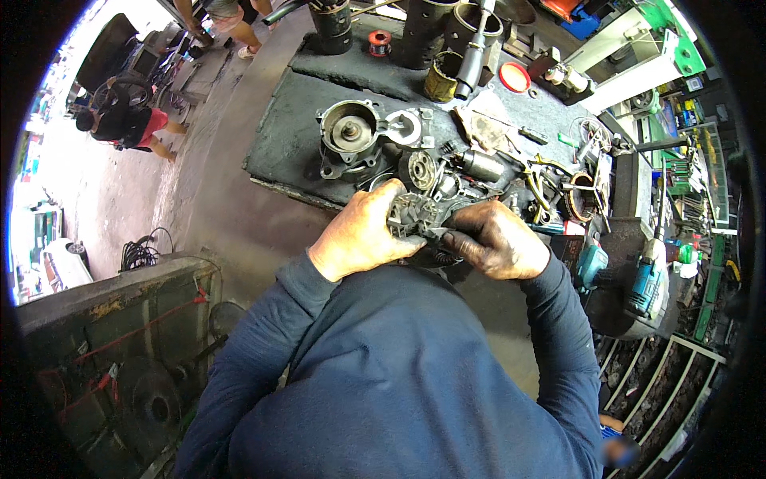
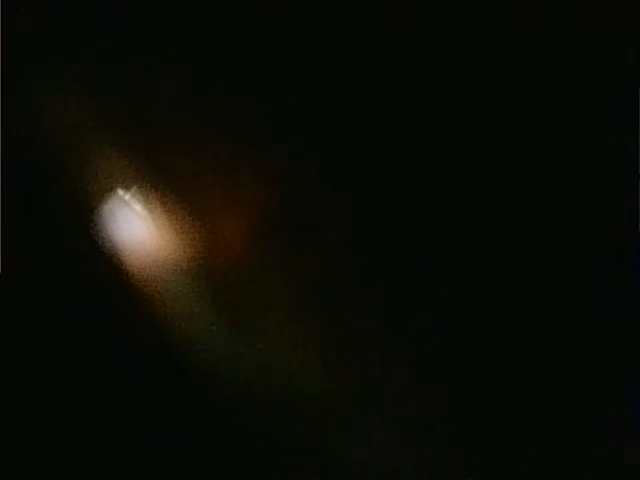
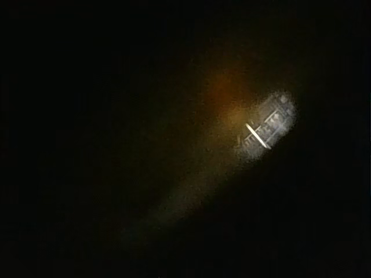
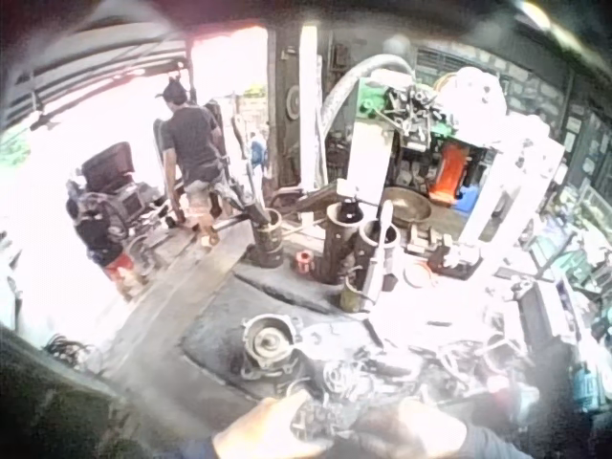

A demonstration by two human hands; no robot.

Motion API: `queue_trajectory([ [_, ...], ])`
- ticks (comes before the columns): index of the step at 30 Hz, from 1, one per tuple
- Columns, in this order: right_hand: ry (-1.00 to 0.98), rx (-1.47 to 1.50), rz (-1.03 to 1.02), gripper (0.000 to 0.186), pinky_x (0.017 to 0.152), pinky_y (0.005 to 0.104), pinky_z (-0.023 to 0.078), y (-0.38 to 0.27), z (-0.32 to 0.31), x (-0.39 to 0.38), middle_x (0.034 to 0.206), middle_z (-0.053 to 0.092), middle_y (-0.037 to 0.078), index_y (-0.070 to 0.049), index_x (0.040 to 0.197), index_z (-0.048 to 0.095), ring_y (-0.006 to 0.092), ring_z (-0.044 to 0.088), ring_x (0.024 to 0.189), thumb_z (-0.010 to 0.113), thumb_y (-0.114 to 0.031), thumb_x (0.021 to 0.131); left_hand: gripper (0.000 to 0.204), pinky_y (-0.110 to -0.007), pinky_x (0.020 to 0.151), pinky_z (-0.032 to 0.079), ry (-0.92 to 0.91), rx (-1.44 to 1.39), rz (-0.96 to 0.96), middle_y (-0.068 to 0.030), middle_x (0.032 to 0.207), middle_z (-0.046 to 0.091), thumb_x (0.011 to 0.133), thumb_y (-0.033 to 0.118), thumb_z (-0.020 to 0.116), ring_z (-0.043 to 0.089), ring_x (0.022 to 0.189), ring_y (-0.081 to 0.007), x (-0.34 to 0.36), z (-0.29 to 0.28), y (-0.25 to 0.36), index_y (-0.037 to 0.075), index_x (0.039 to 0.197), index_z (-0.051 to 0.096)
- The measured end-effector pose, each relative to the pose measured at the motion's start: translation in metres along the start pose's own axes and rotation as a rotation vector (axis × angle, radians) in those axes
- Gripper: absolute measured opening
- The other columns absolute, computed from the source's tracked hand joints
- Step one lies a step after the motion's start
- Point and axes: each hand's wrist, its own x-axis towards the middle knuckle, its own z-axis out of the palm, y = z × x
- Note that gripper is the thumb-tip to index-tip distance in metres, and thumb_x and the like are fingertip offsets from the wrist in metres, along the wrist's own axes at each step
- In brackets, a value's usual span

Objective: The person uses pliers and a screwdriver to disassemble and adjust a small mechanical component on a workbench. They remove a small part, manipulate internal pieces, and then walk away from the bench.

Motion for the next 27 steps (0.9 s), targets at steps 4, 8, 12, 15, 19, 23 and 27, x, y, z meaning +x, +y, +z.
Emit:
queue_trajectory([
  [4,0.134,-0.136,-0.051,0.018,0.071,0.0511,0.049,0.009,0.027,-0.002,0.079,0.06,0.023,0.003,0.087,0.062,0.0471,0.06,0.078,0.067,-0.014,0.089,0.065,-0.036,0.089,0.058,0.091,0.059,0.053,-0.0164,0.105,0.077,0.068,0.015,0.094,0.075,0.098,-0.023,-0.002,0.003,-0.005,-0.007,0.122,0.063],
  [8,0.053,-0.298,0.03,0.021,0.071,0.0497,0.052,-0.007,0.02,-0.001,0.082,0.063,0.019,-0.002,0.091,0.065,0.0419,0.064,0.079,0.071,-0.021,0.085,0.063,-0.034,0.09,0.057,0.052,-0.018,-0.012,-0.0158,0.106,0.077,0.069,0.014,0.094,0.074,0.096,-0.0203,-0.002,0.003,-0.001,-0.006,0.12,0.063],
  [12,0.009,-0.523,0.167,0.029,0.074,0.0452,0.057,-0.009,0.028,0.004,0.084,0.069,0.015,-0.005,0.094,0.071,0.0343,0.071,0.081,0.075,-0.032,0.083,0.065,-0.034,0.091,0.057,-0.001,-0.015,-0.012,-0.015,0.108,0.076,0.069,0.015,0.095,0.073,0.098,-0.0194,0.005,0.004,-0.002,-0.007,0.121,0.063],
  [15,-0.145,-0.054,0.242,0.021,0.071,0.0416,0.055,-0.001,0.012,0.008,0.084,0.07,0.015,-0.001,0.095,0.072,0.0257,0.07,0.078,0.069,-0.021,0.092,0.068,-0.034,0.092,0.057,-0.012,-0.096,-0.022,-0.0132,0.109,0.076,0.069,0.017,0.097,0.072,0.099,-0.0192,0.006,0.006,-0.008,-0.006,0.122,0.062],
  [19,0.005,0.166,0.152,0.024,0.07,0.0403,0.05,0.014,0.001,-0.003,0.081,0.068,0.017,0.004,0.095,0.07,0.0253,0.064,0.073,0.065,-0.018,0.1,0.064,-0.034,0.091,0.058,-0.025,-0.258,-0.012,-0.0084,0.112,0.074,0.078,0.016,0.092,0.069,0.102,-0.0162,0.004,0.0,-0.016,-0.002,0.13,0.061],
  [23,0.306,-0.02,0.182,0.016,0.07,0.0444,0.049,0.0,0.022,-0.009,0.081,0.062,0.021,0.004,0.095,0.067,0.0398,0.061,0.074,0.068,-0.012,0.096,0.034,-0.035,0.08,0.059,-0.087,-1.143,-0.408,-0.0097,0.11,0.072,0.104,0.022,0.063,0.071,0.092,-0.0206,-0.005,0.005,-0.016,0.002,0.132,0.062],
  [27,0.513,-0.377,0.13,0.014,0.065,0.0475,0.053,0.004,0.054,-0.006,0.088,0.063,0.016,-0.003,0.099,0.07,0.0396,0.064,0.073,0.076,-0.01,0.088,0.037,-0.036,0.073,0.058,-0.062,-1.299,-0.599,-0.0116,0.108,0.073,0.111,0.034,0.05,0.07,0.084,-0.0221,-0.002,0.007,-0.03,0.006,0.13,0.063],
])
